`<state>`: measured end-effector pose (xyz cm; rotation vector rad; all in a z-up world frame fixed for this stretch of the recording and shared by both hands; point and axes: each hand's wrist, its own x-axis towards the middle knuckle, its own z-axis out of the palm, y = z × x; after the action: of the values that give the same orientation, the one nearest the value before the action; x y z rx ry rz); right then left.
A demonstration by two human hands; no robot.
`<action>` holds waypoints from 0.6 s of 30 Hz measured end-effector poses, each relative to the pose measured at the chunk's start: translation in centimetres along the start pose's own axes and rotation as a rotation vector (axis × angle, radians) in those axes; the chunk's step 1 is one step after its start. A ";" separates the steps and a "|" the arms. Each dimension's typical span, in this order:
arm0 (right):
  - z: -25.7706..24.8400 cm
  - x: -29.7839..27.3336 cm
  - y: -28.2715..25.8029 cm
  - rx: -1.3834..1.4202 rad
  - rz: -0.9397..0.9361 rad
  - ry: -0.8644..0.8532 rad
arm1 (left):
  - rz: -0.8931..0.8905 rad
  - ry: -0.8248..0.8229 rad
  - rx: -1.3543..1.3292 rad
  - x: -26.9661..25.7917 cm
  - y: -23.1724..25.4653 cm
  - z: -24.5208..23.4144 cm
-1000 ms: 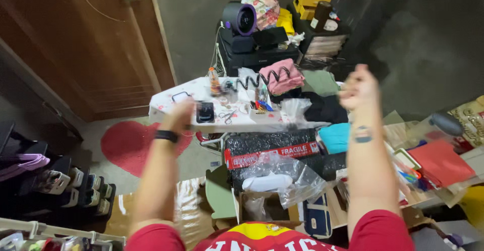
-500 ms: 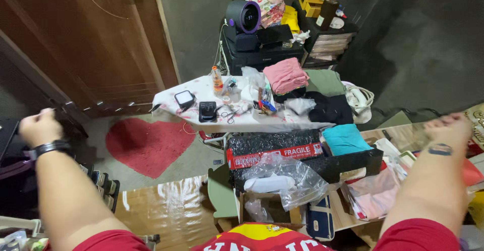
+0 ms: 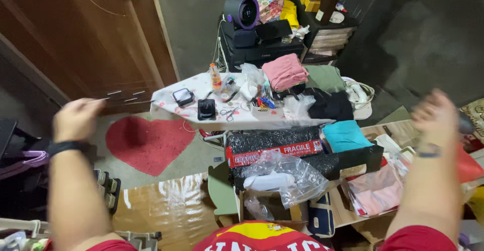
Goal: The person opens a small cardboard box using scissors, removes bubble wrap, and unpacks several small items including a black case, a coiled cable, and a cylindrical object. The person places the unpacked items on the table.
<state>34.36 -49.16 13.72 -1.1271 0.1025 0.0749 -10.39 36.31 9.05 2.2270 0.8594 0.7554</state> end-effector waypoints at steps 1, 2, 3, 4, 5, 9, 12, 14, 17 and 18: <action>2.6 0.4 1.0 -0.054 0.019 -0.084 | 0.034 -0.116 -0.038 0.4 3.3 1.6; 5.7 0.8 2.4 -0.152 0.054 -0.122 | 0.084 -0.187 -0.063 0.2 6.2 3.5; 9.2 1.1 3.8 -0.243 0.136 -0.186 | 0.180 -0.276 -0.176 0.1 9.1 5.6; 12.4 0.7 5.4 -0.222 0.126 -0.337 | 0.296 -0.330 -0.213 -0.5 11.4 7.6; 15.6 -0.1 7.5 -0.263 0.158 -0.331 | 0.306 -0.344 -0.179 -1.1 13.4 9.6; 25.4 -5.3 13.7 -0.231 0.325 -0.399 | 0.291 -0.459 -0.352 -3.7 17.1 17.0; 27.8 -8.9 16.4 -0.079 0.401 -0.557 | 0.304 -0.433 -0.483 -5.5 16.2 22.6; 28.0 -10.6 17.4 0.018 0.425 -0.628 | 0.142 -0.510 -0.679 -6.8 15.0 26.1; 27.7 -11.5 17.9 -0.040 0.404 -0.657 | 0.087 -0.584 -0.954 -9.6 13.0 30.7; 27.3 -11.9 18.1 -0.091 0.408 -0.659 | 0.026 -0.642 -1.028 -10.9 12.5 31.7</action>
<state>21.74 -16.82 10.58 -1.1082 -0.2638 0.8128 9.26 10.10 -5.34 1.3782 0.0529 0.3090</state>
